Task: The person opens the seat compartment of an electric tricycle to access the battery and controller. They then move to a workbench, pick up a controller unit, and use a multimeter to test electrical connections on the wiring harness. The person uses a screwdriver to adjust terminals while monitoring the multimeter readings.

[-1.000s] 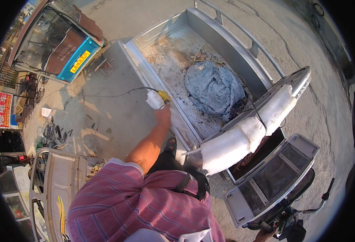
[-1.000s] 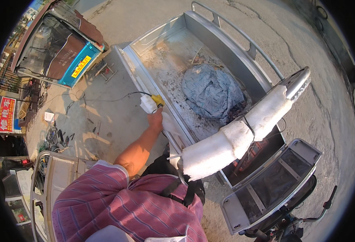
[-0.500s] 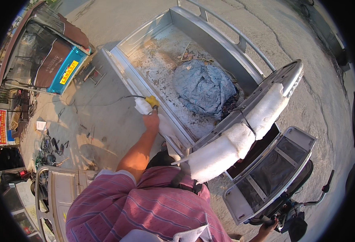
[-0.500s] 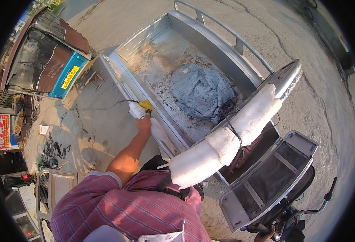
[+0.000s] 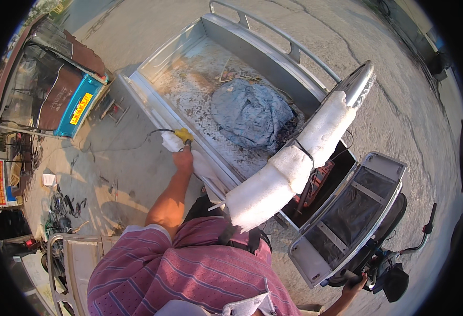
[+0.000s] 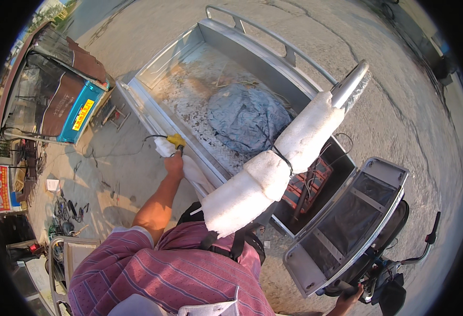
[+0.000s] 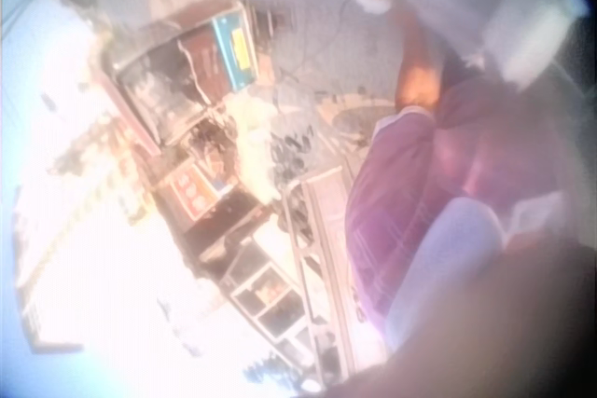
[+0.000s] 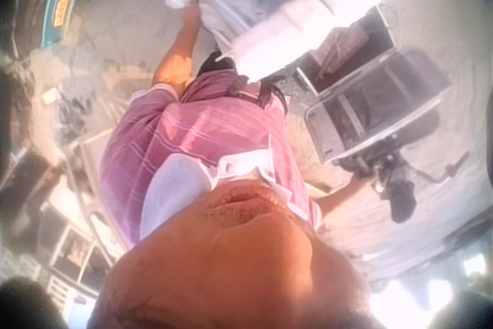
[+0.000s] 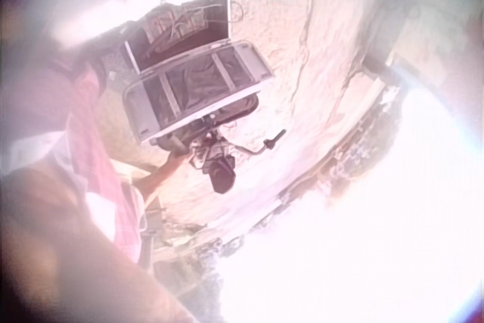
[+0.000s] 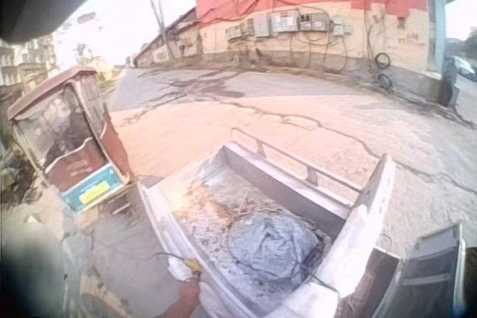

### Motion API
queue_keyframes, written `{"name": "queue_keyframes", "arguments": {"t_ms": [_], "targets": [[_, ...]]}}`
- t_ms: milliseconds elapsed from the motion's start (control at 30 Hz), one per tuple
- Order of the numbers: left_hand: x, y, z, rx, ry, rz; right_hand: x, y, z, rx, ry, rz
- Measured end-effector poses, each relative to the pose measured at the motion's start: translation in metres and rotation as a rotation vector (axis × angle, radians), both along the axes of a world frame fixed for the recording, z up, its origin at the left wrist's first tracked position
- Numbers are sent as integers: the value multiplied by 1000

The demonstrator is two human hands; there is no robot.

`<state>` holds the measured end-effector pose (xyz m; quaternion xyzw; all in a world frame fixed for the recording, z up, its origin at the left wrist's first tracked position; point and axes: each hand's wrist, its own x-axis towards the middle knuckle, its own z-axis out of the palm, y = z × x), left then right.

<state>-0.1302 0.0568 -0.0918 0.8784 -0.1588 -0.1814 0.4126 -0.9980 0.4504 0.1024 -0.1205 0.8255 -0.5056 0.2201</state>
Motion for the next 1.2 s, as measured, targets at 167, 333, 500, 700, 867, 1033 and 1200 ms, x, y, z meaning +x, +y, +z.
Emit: {"name": "queue_keyframes", "arguments": {"t_ms": [167, 333, 500, 700, 867, 1033, 1200], "targets": [[-2, -2, 9, 57, -4, 14, 9, -15, 10, -190, -378, -221], [-9, -2, 27, 102, 32, 35, 12, -21, 11, -212, -408, -197], [-9, -2, 29, 88, 32, 18, 17, -24, 13, -247, -412, -228], [-5, -3, 28, 162, 98, 45, 33, -33, 21, -242, -430, -197], [9, -5, 17, 157, 270, -112, 50, -47, 27, -221, -419, -365], [37, -2, -3, 125, 153, -239, 56, -50, 25, -296, -411, -310], [45, -3, -8, 267, 40, -447, 53, -50, 18, -270, -396, -358]]}}
